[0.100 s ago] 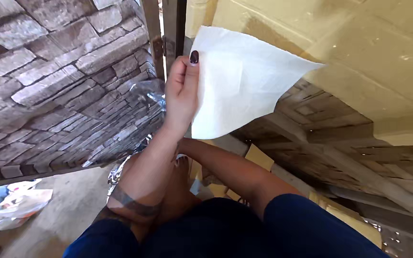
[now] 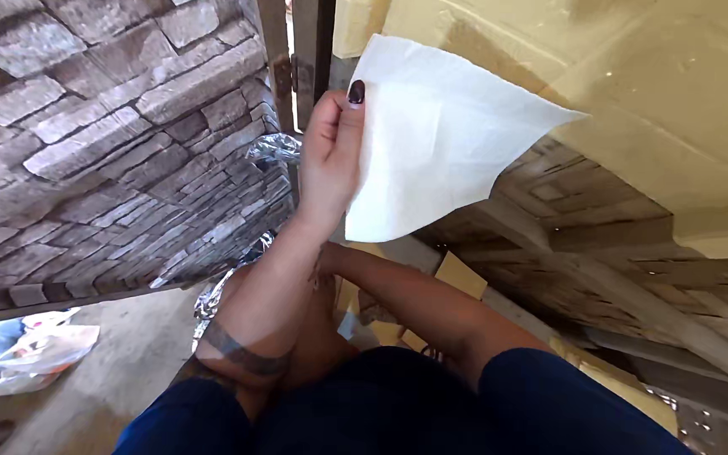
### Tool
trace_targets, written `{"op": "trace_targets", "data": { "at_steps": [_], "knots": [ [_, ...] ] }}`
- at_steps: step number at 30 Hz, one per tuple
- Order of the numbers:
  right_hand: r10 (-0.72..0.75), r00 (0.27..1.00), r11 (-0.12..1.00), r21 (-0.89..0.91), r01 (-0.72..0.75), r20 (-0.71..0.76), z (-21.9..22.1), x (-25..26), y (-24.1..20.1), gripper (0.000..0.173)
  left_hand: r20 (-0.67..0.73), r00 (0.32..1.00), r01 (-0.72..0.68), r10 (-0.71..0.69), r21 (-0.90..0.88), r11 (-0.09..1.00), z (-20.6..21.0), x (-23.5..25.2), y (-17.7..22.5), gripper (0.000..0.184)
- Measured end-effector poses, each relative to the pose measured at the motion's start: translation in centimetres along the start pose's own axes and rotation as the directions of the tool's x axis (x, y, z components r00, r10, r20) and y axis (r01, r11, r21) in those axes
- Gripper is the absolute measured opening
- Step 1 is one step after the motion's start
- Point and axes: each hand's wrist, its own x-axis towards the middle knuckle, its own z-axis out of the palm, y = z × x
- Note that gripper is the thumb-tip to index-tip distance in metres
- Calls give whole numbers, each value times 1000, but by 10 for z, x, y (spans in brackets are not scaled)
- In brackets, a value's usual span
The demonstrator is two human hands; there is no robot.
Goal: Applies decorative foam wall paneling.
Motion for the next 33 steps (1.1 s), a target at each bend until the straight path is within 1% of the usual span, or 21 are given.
{"op": "trace_targets", "data": {
  "at_steps": [1, 2, 3, 5, 6, 7, 8, 9, 11, 13, 16, 17, 18, 20, 21, 22, 25, 28, 30, 31, 33],
  "knots": [
    [309, 901, 950, -61, -306, 306, -43, 1, -44, 33, 0, 1000, 7, -7, 11, 1000, 0, 0, 0, 20],
    [431, 795, 891, -65, -449, 426, -68, -5, -65, 36, 4, 1000, 17, -17, 15, 1000, 0, 0, 1, 21],
    [471, 754, 859, -42, -511, 458, -81, -18, -74, 38, 9, 1000, 23, -23, 21, 1000, 0, 0, 0, 21],
    [433, 775, 876, -13, -482, 459, -96, -56, -78, 41, 22, 999, 26, -26, 25, 999, 0, 0, 0, 22],
    [393, 825, 905, -13, -425, 405, -102, -78, -82, 40, 26, 999, 28, -29, 25, 999, 0, -1, 0, 22],
    [331, 903, 941, -25, -337, 272, -109, -102, -91, 38, 30, 999, 34, -34, 28, 999, 0, -1, 0, 22],
    [224, 973, 974, -61, -220, 58, -113, -124, -101, 34, 33, 999, 38, -40, 35, 999, 0, -2, 1, 22],
    [79, 981, 985, -137, -104, -179, -116, -143, -110, 28, 37, 998, 43, -45, 42, 998, 1, -3, 0, 22],
    [-172, 841, 941, -338, -14, -513, -126, -164, -125, 14, 50, 997, 51, -54, 52, 997, 2, -5, -1, 23],
    [-287, 685, 862, -493, -121, -670, -135, -168, -133, 23, 72, 995, 65, -69, 56, 996, 5, -10, -1, 23],
    [-289, 546, 781, -524, -341, -787, -144, -156, -123, 48, 85, 989, 120, -124, 50, 991, 12, -19, 0, 24],
    [-281, 510, 771, -508, -385, -813, -145, -153, -117, 51, 80, 985, 153, -156, 36, 987, 15, -22, 0, 25],
    [-264, 489, 768, -488, -415, -831, -146, -152, -112, 48, 69, 979, 192, -193, 24, 981, 18, -27, 1, 25],
    [-225, 488, 783, -454, -425, -844, -150, -157, -109, 23, 34, 953, 301, -302, 24, 953, 23, -37, 4, 25],
    [-202, 509, 800, -441, -407, -837, -153, -163, -110, 14, 10, 927, 375, -376, 27, 927, 25, -43, 6, 27],
    [-172, 544, 810, -433, -397, -821, -155, -171, -113, 14, -8, 887, 463, -463, 12, 886, 25, -48, 6, 31],
    [-168, 614, 806, -466, -365, -771, -153, -198, -122, 19, 53, 667, 742, -743, -139, 656, 22, -62, 4, 48],
    [-172, 663, 771, -518, -369, -728, -147, -225, -133, 23, 239, 481, 877, -844, -132, 462, 20, -76, 2, 53],
    [-134, 679, 750, -522, -407, -722, -142, -245, -137, 24, 265, 360, 933, -895, -97, 346, 19, -81, -3, 50],
    [-98, 677, 743, -506, -438, -730, -139, -258, -138, 24, 219, 332, 943, -917, -101, 318, 17, -81, -5, 47],
    [-9, 650, 738, -444, -509, -760, -133, -283, -140, 26, 150, 334, 934, -931, -183, 306, 8, -75, -2, 59]
  ]
}}
